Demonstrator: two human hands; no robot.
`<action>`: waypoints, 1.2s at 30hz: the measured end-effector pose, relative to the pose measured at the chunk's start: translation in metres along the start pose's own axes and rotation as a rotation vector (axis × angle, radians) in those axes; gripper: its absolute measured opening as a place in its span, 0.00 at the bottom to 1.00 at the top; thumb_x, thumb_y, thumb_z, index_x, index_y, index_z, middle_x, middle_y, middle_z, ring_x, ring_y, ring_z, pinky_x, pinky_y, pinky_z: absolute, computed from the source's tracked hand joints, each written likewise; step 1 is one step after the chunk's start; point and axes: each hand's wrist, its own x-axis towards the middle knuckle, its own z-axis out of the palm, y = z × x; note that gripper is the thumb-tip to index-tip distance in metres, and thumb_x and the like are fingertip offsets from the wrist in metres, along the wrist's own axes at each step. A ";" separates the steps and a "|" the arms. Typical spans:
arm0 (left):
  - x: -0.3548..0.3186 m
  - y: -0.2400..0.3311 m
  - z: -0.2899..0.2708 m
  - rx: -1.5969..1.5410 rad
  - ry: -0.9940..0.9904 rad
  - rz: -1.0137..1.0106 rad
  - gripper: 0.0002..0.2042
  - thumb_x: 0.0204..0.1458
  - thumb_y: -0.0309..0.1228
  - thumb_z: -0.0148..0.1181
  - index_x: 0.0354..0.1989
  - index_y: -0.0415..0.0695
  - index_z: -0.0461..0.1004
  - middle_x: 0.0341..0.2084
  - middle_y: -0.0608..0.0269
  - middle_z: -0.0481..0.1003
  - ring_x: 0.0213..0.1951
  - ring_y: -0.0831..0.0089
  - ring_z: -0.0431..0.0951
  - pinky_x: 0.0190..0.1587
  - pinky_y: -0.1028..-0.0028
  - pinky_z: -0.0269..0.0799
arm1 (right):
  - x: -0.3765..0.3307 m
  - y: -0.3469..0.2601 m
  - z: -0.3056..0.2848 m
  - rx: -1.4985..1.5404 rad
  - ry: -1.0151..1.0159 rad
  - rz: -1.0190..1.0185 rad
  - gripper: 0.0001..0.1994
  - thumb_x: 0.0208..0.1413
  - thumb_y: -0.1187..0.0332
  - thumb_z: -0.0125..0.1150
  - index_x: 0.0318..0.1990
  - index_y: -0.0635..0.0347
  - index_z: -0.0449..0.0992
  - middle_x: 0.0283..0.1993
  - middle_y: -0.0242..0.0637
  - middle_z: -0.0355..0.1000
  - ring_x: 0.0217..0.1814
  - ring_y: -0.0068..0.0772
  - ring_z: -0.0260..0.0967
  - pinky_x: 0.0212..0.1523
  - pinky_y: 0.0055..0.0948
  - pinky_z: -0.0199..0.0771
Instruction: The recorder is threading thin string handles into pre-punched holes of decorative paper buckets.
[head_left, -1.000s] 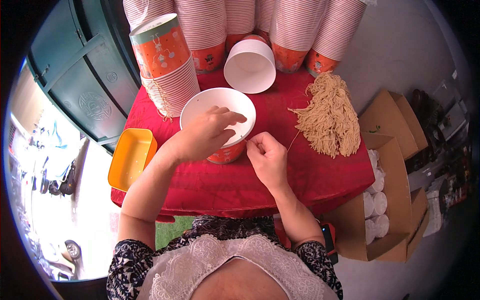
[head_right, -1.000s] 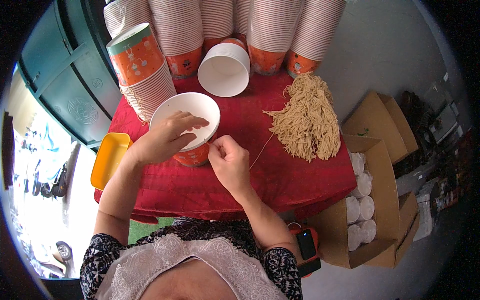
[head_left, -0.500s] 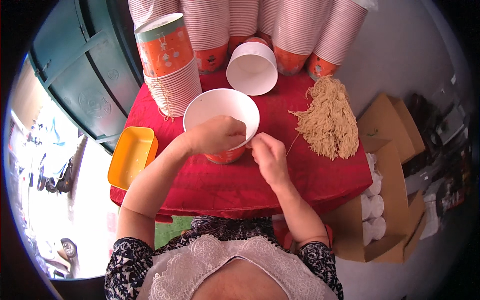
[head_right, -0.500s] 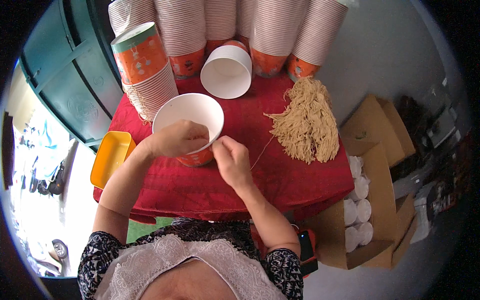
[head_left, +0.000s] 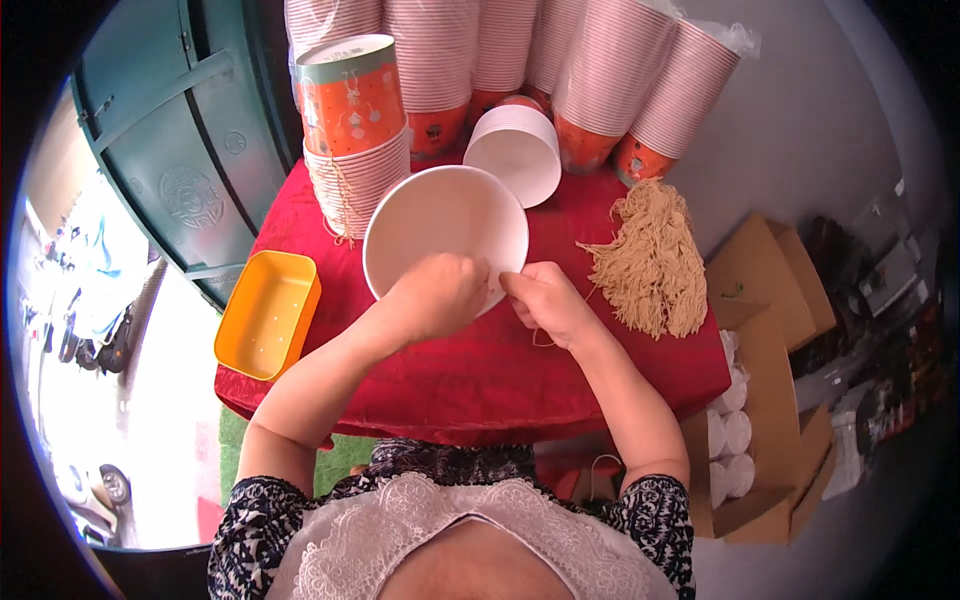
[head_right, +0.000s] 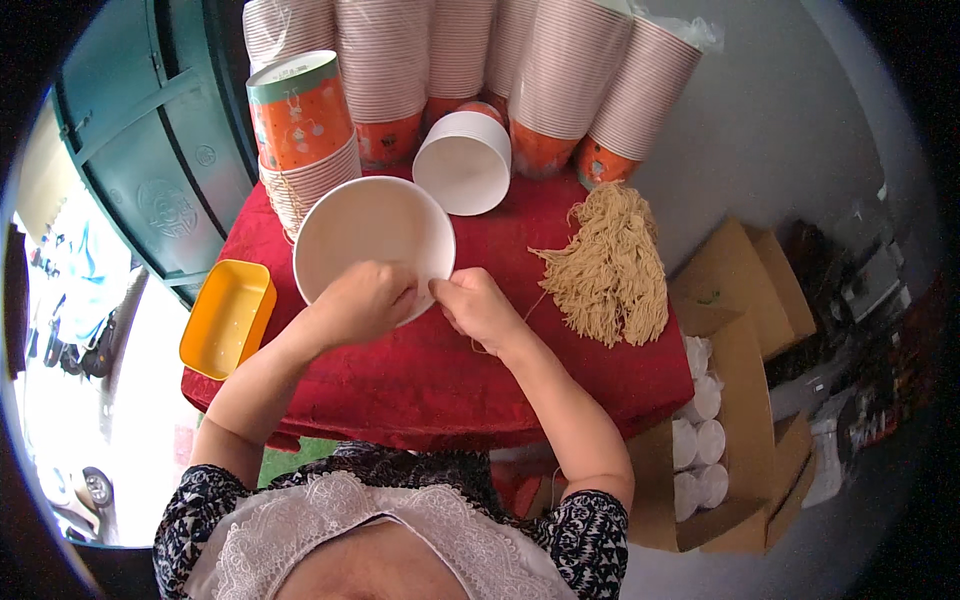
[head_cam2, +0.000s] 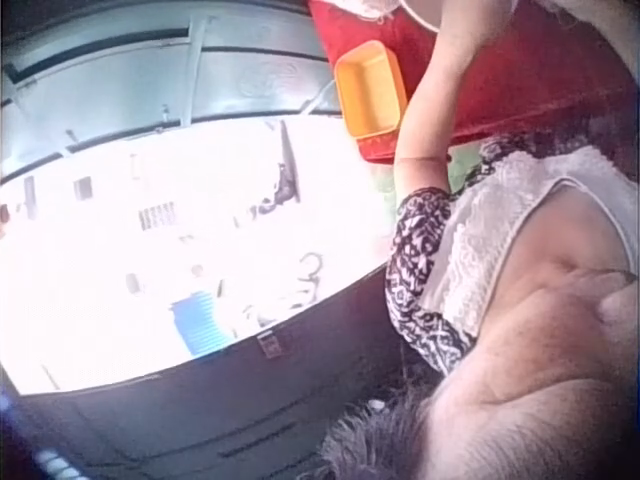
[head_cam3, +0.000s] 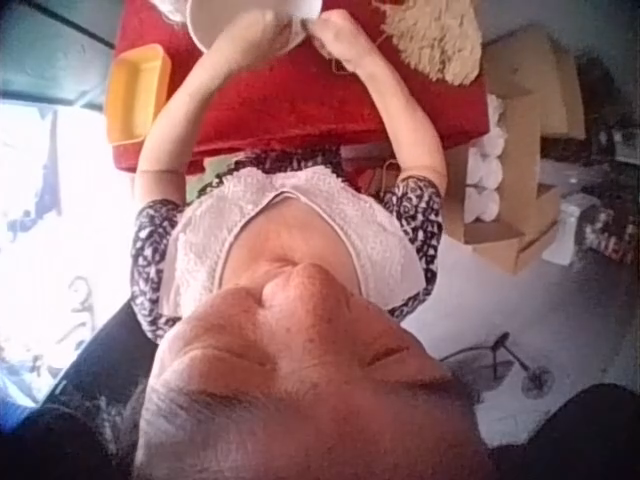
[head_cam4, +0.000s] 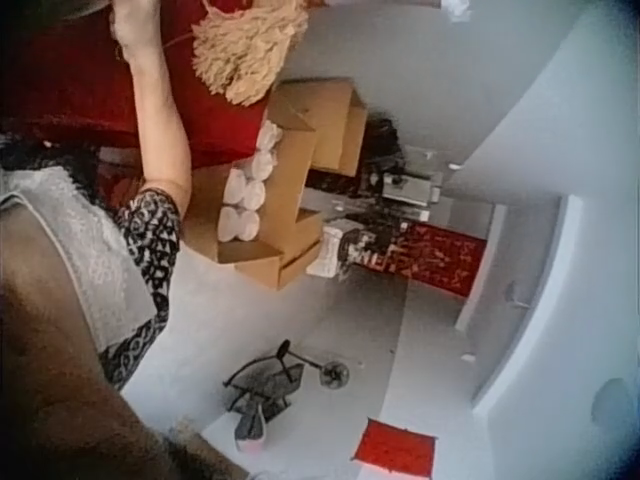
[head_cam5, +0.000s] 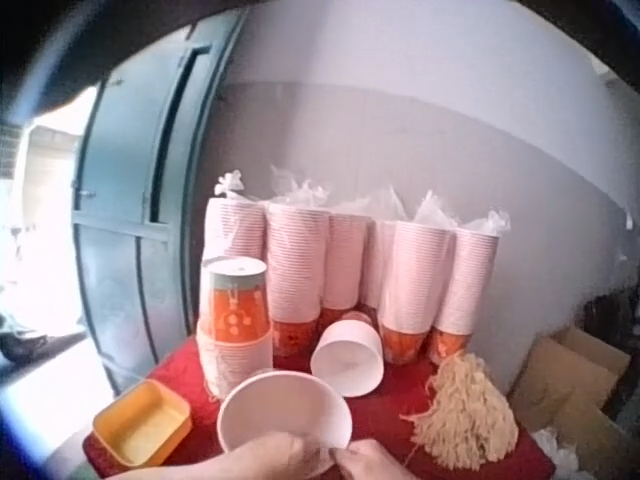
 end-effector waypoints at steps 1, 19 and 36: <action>0.003 -0.007 0.006 0.061 0.001 -0.053 0.09 0.52 0.30 0.55 0.24 0.38 0.76 0.23 0.45 0.76 0.27 0.48 0.79 0.32 0.56 0.74 | 0.009 0.006 -0.003 -0.005 -0.002 -0.004 0.16 0.62 0.66 0.51 0.20 0.56 0.68 0.15 0.21 0.58 0.14 0.14 0.49 0.14 0.23 0.46; 0.014 -0.046 0.083 0.281 -0.039 -0.283 0.07 0.46 0.26 0.54 0.31 0.39 0.78 0.33 0.48 0.78 0.36 0.53 0.79 0.42 0.58 0.73 | 0.076 0.052 -0.019 -0.468 0.126 0.071 0.18 0.60 0.59 0.53 0.30 0.68 0.78 0.26 0.46 0.75 0.26 0.37 0.74 0.28 0.40 0.71; 0.010 -0.056 0.104 -0.245 0.234 -0.285 0.05 0.48 0.26 0.56 0.26 0.35 0.74 0.29 0.47 0.74 0.35 0.52 0.75 0.40 0.60 0.70 | 0.062 0.062 0.003 -1.290 0.406 -0.063 0.25 0.64 0.52 0.47 0.29 0.65 0.80 0.28 0.55 0.76 0.34 0.58 0.76 0.36 0.51 0.75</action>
